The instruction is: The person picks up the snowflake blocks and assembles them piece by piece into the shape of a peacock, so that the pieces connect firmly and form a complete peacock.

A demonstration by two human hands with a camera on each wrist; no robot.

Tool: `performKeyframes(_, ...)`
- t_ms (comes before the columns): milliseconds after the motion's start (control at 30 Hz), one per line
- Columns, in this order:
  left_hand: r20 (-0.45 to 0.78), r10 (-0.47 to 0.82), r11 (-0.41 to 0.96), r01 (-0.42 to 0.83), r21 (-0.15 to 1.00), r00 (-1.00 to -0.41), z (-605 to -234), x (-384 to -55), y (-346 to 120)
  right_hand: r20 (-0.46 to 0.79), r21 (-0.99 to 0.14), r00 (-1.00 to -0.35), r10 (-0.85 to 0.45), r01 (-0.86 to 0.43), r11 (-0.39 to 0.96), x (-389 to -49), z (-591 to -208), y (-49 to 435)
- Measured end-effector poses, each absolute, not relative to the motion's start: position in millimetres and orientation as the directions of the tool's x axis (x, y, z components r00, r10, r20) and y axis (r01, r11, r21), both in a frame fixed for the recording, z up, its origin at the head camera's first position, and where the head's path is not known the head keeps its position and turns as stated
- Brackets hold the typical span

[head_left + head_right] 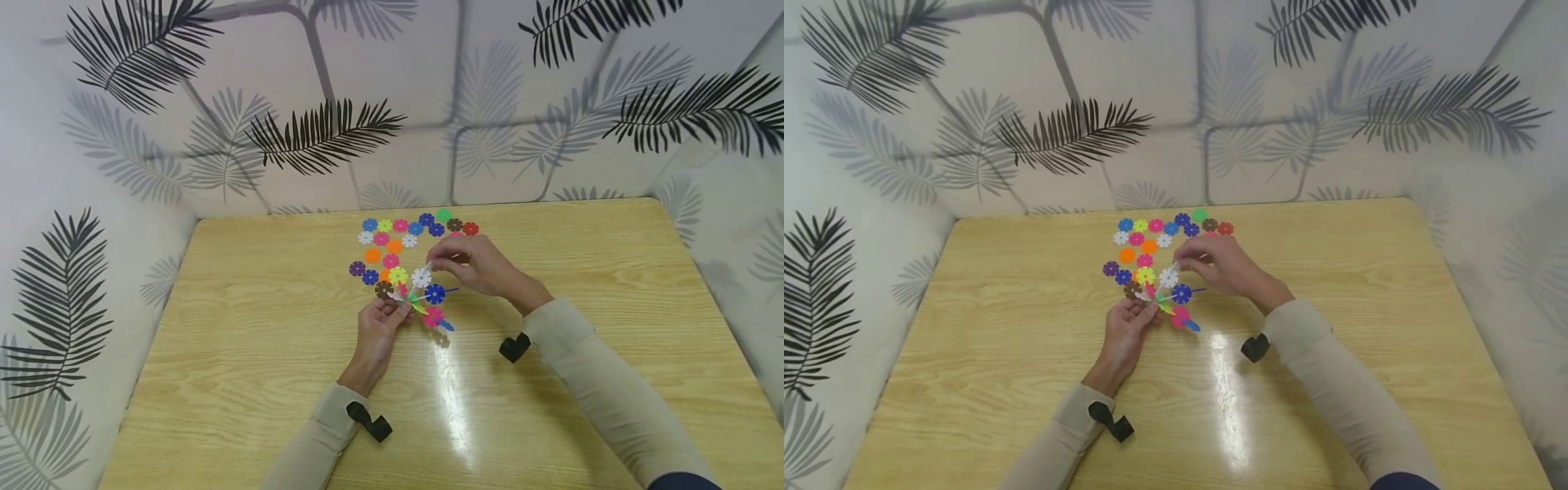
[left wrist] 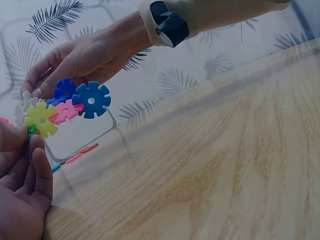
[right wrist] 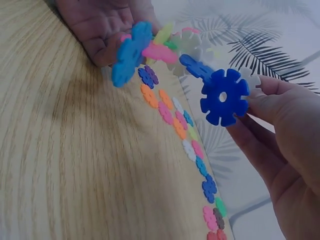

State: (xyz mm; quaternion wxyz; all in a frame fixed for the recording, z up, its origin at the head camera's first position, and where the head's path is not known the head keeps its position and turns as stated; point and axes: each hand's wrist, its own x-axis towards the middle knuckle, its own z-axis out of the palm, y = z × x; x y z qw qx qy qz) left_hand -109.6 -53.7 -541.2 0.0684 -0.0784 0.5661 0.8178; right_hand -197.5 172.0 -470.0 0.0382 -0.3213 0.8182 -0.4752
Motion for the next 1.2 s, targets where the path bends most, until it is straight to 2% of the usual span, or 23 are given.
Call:
performKeyframes(133, -0.194, 0.03, -0.361, -0.191, 0.913, -0.981, -540, -110, -55, 0.198, -0.858, -0.849, -0.491, -0.392, 0.332, -200, -476, 173)
performKeyframes(233, -0.185, 0.025, -0.374, -0.181, 0.91, -0.982, -541, -111, -55, 0.154, -0.853, -0.898, -0.413, -0.332, 0.403, -208, -483, 176)
performKeyframes(333, -0.179, 0.02, -0.382, -0.173, 0.908, -0.984, -543, -111, -55, 0.113, -0.757, -0.936, -0.334, -0.298, 0.581, -216, -491, 179)
performKeyframes(467, -0.175, 0.027, -0.384, -0.172, 0.907, -0.984, -543, -111, -55, 0.037, -0.562, -0.968, -0.249, -0.226, 0.796, -221, -501, 183)
performKeyframes(567, -0.171, 0.039, -0.377, -0.173, 0.91, -0.985, -543, -111, -55, -0.005, -0.476, -0.986, -0.17, -0.147, 0.867, -220, -505, 185)
performKeyframes(667, -0.165, 0.047, -0.368, -0.171, 0.914, -0.985, -541, -111, -54, -0.028, -0.436, -0.995, -0.091, -0.07, 0.897, -219, -507, 188)
performKeyframes(767, -0.164, 0.053, -0.37, -0.172, 0.913, -0.985, -541, -111, -53, -0.058, -0.466, -0.997, -0.053, -0.02, 0.885, -217, -509, 191)
performKeyframes(967, -0.143, 0.076, -0.372, -0.161, 0.914, -0.987, -543, -113, -52, -0.121, -0.695, -0.99, -0.079, 0.028, 0.718, -214, -507, 202)
performKeyframes(1067, -0.131, 0.081, -0.364, -0.152, 0.919, -0.988, -544, -113, -52, -0.063, -0.788, -0.99, -0.128, -0.03, 0.615, -212, -497, 203)
performKeyframes(1200, -0.122, 0.079, -0.334, -0.142, 0.932, -0.989, -544, -111, -53, 0.065, -0.845, -0.961, -0.27, -0.197, 0.498, -209, -472, 196)
